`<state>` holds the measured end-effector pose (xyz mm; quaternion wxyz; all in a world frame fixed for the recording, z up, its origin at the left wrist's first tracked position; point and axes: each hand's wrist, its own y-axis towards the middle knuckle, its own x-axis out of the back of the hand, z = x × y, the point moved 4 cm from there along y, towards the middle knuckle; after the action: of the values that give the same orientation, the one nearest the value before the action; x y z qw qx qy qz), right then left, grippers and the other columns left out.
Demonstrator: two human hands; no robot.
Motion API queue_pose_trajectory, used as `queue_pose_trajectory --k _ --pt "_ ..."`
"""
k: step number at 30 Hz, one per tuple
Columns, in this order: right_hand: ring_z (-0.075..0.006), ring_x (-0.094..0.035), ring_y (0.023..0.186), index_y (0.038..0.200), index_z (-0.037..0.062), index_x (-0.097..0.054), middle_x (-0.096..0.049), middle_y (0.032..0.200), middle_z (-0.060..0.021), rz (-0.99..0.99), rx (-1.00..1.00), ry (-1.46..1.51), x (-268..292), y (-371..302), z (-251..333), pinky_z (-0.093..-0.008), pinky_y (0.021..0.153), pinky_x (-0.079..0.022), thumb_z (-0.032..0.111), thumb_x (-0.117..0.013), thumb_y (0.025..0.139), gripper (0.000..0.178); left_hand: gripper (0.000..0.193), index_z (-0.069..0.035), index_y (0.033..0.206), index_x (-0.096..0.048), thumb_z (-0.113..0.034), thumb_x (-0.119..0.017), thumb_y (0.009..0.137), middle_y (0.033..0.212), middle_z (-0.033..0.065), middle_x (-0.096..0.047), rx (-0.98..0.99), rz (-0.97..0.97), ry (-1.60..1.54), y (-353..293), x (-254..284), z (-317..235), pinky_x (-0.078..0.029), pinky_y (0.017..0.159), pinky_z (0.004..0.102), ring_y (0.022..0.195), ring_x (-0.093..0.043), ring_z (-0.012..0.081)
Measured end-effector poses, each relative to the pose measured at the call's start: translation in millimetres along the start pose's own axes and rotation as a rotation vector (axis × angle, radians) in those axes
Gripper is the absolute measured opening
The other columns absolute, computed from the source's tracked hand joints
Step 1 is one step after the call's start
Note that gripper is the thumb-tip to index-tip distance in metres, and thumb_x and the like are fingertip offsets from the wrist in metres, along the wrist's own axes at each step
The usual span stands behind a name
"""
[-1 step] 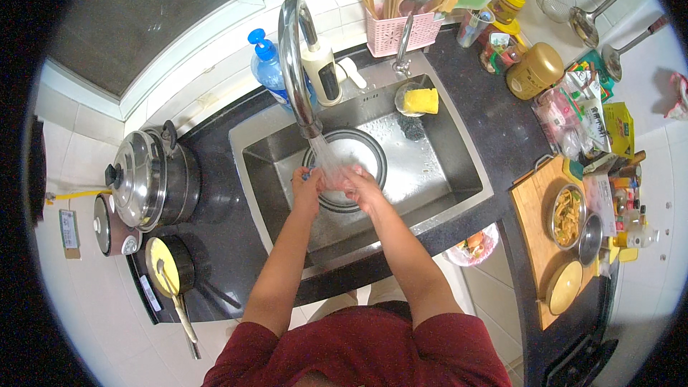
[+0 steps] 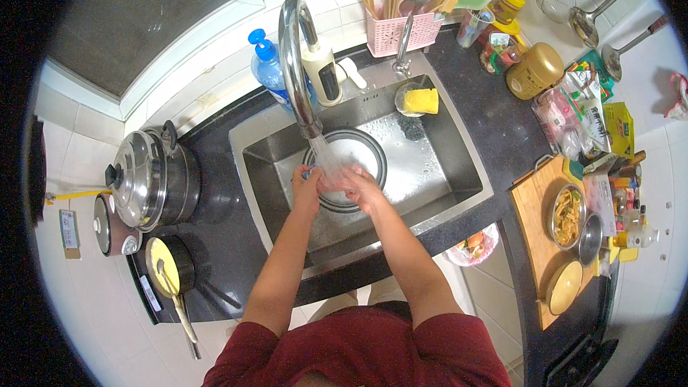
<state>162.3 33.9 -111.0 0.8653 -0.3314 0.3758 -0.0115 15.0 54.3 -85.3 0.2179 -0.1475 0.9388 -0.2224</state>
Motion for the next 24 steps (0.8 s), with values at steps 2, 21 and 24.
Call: queue_pose_trajectory --k 2,21,24 --pt "-0.0147 -0.060 0.077 0.102 0.0090 -0.055 -0.061 0.088 -0.0038 0.023 0.000 0.044 -11 -8 3 -0.0276 0.063 -0.048 0.014 -0.060 0.082 0.020 0.020 -0.007 0.099 -0.046 -0.004 -0.056 0.082 0.078 0.0065 -0.057 0.029 0.037 0.013 -2 -3 -3 -0.048 0.057 0.0298 0.062 -0.057 0.0159" --pt "-0.0238 -0.053 0.102 0.121 0.0058 -0.046 -0.057 0.109 -0.0135 -0.239 -0.215 -0.109 -23 -6 -5 -0.0439 0.087 -0.043 0.046 -0.051 0.085 0.054 0.050 -0.008 0.129 -0.039 -0.015 -0.054 0.082 0.100 0.0113 -0.061 -0.323 0.288 0.972 -25 -28 -18 -0.049 0.066 0.0325 0.081 -0.061 0.0212" --pt "-0.0268 -0.051 0.106 0.115 0.0068 -0.053 -0.054 0.116 -0.0119 0.073 -0.266 0.335 -13 12 -14 -0.0419 0.087 -0.044 0.041 -0.053 0.085 0.046 0.058 -0.008 0.133 -0.035 -0.019 -0.057 0.081 0.099 0.0112 -0.062 -0.551 0.538 1.302 -44 -45 -9 -0.048 0.066 0.0327 0.079 -0.061 0.0206"
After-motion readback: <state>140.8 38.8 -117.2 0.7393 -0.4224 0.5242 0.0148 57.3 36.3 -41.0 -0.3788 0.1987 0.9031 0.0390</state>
